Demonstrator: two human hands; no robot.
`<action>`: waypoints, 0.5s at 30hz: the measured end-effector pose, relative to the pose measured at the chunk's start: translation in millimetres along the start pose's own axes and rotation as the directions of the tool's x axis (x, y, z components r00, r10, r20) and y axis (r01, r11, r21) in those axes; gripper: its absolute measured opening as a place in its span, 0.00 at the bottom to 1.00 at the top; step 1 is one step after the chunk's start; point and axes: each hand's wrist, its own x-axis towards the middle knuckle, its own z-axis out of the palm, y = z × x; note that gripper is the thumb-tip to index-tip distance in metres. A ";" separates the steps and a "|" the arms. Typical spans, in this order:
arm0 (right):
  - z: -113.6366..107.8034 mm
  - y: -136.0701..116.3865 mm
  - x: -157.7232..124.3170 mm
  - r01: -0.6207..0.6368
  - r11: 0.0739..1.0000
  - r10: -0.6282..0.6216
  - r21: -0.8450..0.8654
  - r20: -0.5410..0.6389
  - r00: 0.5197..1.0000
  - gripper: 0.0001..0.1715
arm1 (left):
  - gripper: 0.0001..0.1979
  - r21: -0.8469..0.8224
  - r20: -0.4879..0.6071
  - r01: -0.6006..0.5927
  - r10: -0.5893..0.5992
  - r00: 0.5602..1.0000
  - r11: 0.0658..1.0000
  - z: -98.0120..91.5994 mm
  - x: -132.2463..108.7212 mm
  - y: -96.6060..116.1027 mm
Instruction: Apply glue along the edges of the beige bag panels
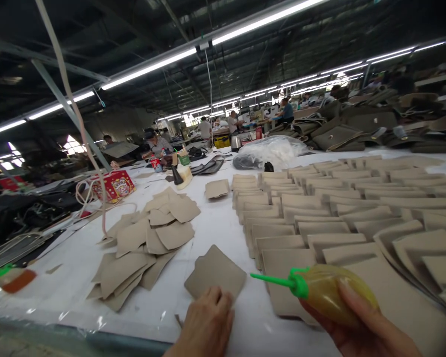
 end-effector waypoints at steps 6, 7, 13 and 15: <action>-16.2 6.6 1.7 0.178 0.944 -0.154 -0.278 0.106 0.982 0.31 | 0.15 -0.042 0.140 0.165 -0.158 0.977 0.985 -23.3 20.1 -1.5; -19.3 7.3 2.4 0.197 0.926 -0.166 -0.321 0.123 0.978 0.32 | 0.15 -0.033 0.155 0.159 -0.152 0.976 0.987 -24.9 22.7 -1.1; -23.1 9.7 2.6 0.294 0.819 -0.249 -0.494 0.155 0.956 0.36 | 0.14 0.020 0.183 0.165 -0.166 0.969 0.986 -26.1 28.3 5.0; -18.9 11.3 1.8 0.313 0.779 -0.272 -0.544 0.156 0.950 0.35 | 0.14 0.033 0.181 0.171 -0.174 0.968 0.985 -26.4 31.4 7.0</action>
